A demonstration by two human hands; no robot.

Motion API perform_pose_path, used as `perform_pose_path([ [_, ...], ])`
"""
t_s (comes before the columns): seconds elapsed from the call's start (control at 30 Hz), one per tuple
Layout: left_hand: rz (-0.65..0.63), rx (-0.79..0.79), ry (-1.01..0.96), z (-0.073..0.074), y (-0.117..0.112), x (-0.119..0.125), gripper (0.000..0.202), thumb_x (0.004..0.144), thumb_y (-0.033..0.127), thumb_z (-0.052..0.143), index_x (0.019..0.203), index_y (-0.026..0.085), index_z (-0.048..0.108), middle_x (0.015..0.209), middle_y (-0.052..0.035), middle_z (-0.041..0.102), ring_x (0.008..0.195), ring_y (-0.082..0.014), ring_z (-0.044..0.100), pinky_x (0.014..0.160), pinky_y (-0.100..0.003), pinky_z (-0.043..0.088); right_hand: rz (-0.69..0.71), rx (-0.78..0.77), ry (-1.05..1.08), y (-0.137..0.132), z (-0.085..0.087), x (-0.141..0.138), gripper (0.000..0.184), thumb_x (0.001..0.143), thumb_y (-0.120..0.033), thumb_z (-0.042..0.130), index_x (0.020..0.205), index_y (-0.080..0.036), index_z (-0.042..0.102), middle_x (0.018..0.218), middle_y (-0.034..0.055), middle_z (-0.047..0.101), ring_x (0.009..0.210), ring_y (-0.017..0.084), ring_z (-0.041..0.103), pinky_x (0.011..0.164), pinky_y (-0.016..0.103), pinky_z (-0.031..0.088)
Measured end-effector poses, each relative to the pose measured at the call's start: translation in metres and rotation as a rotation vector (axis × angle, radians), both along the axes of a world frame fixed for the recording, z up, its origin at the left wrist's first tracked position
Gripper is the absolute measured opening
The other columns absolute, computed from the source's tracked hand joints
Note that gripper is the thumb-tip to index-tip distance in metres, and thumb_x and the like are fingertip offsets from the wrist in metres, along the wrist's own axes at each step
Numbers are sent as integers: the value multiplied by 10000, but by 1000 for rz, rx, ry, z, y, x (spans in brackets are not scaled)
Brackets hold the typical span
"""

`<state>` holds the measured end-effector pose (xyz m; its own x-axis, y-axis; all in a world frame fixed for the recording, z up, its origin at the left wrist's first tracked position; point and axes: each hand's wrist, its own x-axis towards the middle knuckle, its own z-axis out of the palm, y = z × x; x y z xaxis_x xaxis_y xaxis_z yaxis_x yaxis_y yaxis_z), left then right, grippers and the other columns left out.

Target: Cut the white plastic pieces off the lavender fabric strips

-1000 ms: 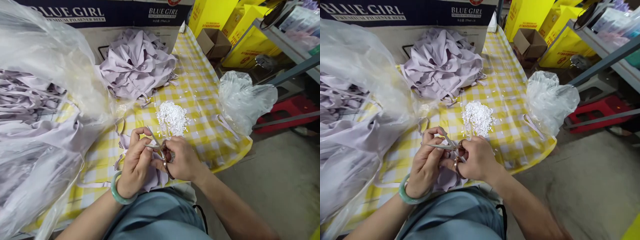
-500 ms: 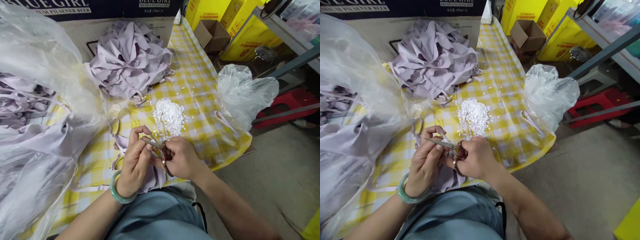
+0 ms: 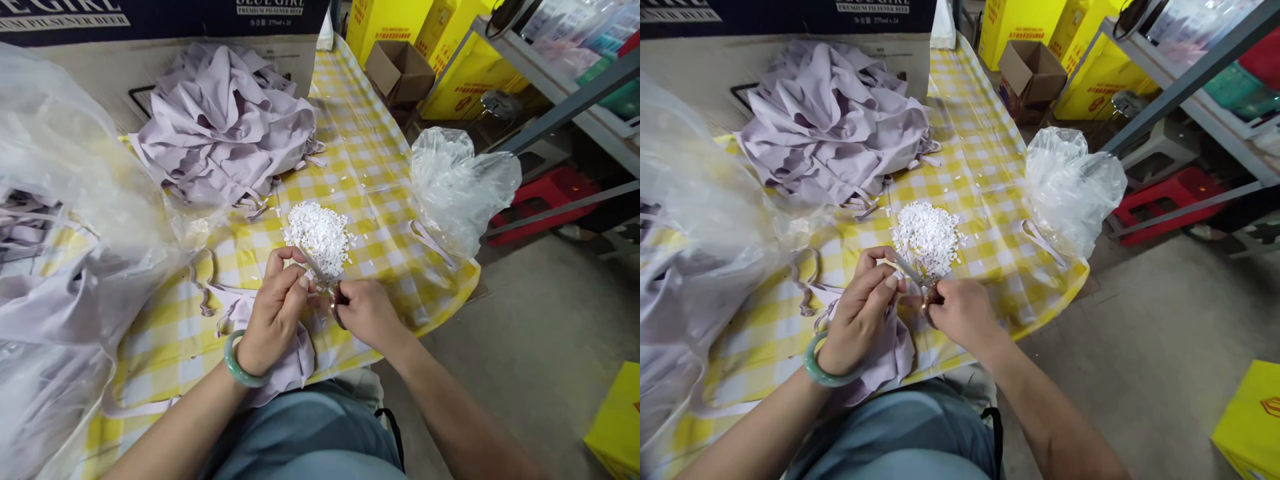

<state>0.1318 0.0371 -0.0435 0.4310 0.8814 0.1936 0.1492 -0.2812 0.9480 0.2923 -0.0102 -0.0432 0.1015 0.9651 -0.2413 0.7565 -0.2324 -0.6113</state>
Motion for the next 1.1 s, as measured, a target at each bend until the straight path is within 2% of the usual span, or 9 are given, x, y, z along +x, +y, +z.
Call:
perform_pose_path([
  [0.13, -11, 16, 35, 7, 2, -14, 293, 991, 189, 400, 754, 177, 573, 1011, -80, 526, 1122, -209, 487, 931, -319, 447, -93, 112, 88, -3, -5, 10, 346, 787, -487, 698, 642, -200, 572, 596, 13, 627, 573, 150, 561, 567, 251, 410],
  [0.23, 4, 70, 115, 16, -1, -48, 290, 989, 175, 402, 738, 179, 545, 917, -69, 533, 1102, -205, 501, 894, -304, 430, 52, 294, 144, -16, -7, -3, 403, 728, -511, 767, 916, -190, 612, 891, 87, 712, 814, 231, 658, 746, 337, 515],
  [0.37, 120, 129, 329, 13, -14, -103, 225, 964, 190, 482, 749, 169, 544, 1002, -80, 549, 1032, -195, 542, 856, -300, 417, 269, 430, 160, -38, -21, -44, 465, 649, -367, 852, 980, -198, 572, 1047, 117, 701, 1007, 284, 648, 875, 403, 534],
  [0.43, 178, 76, 367, 6, -22, -123, 213, 964, 215, 497, 773, 163, 578, 1062, -88, 559, 984, -180, 558, 851, -295, 421, 304, 473, 121, -42, -28, -63, 396, 659, -226, 810, 971, -195, 568, 1044, 113, 701, 1016, 284, 646, 895, 410, 535],
  [0.5, 214, -19, 311, 1, -30, -133, 238, 976, 247, 489, 799, 166, 625, 1069, -86, 577, 1000, -180, 569, 857, -284, 429, 293, 468, 121, -39, -30, -74, 370, 667, -188, 778, 976, -187, 574, 1005, 102, 696, 963, 271, 649, 860, 401, 541],
  [0.67, 211, -185, 43, 7, -46, -132, 278, 976, 281, 508, 809, 192, 711, 1084, -74, 608, 1104, -198, 543, 900, -265, 431, 268, 397, 187, -19, -5, -74, 335, 759, -429, 728, 933, -176, 592, 891, 92, 656, 874, 265, 614, 791, 409, 498],
  [0.87, 170, -229, -158, 21, -51, -121, 283, 955, 283, 537, 748, 176, 697, 1047, -78, 587, 1005, -199, 539, 818, -270, 443, 473, 276, 266, -9, 30, -79, 221, 771, -380, 666, 745, -204, 534, 750, 22, 582, 738, 187, 528, 697, 315, 411],
  [1.0, 137, -167, -191, 27, -53, -118, 260, 937, 264, 546, 737, 178, 688, 956, -84, 588, 986, -220, 517, 863, -317, 445, 588, 243, 273, -8, 34, -84, 250, 749, -296, 641, 628, -208, 441, 644, -7, 522, 665, 154, 484, 656, 284, 357],
  [1.1, 105, -176, -183, 30, -55, -119, 270, 926, 251, 539, 693, 175, 653, 938, -91, 571, 963, -227, 506, 826, -329, 455, 605, 221, 284, -9, 30, -84, 374, 742, -375, 705, 577, -207, 414, 597, -19, 501, 612, 136, 461, 633, 277, 340],
])
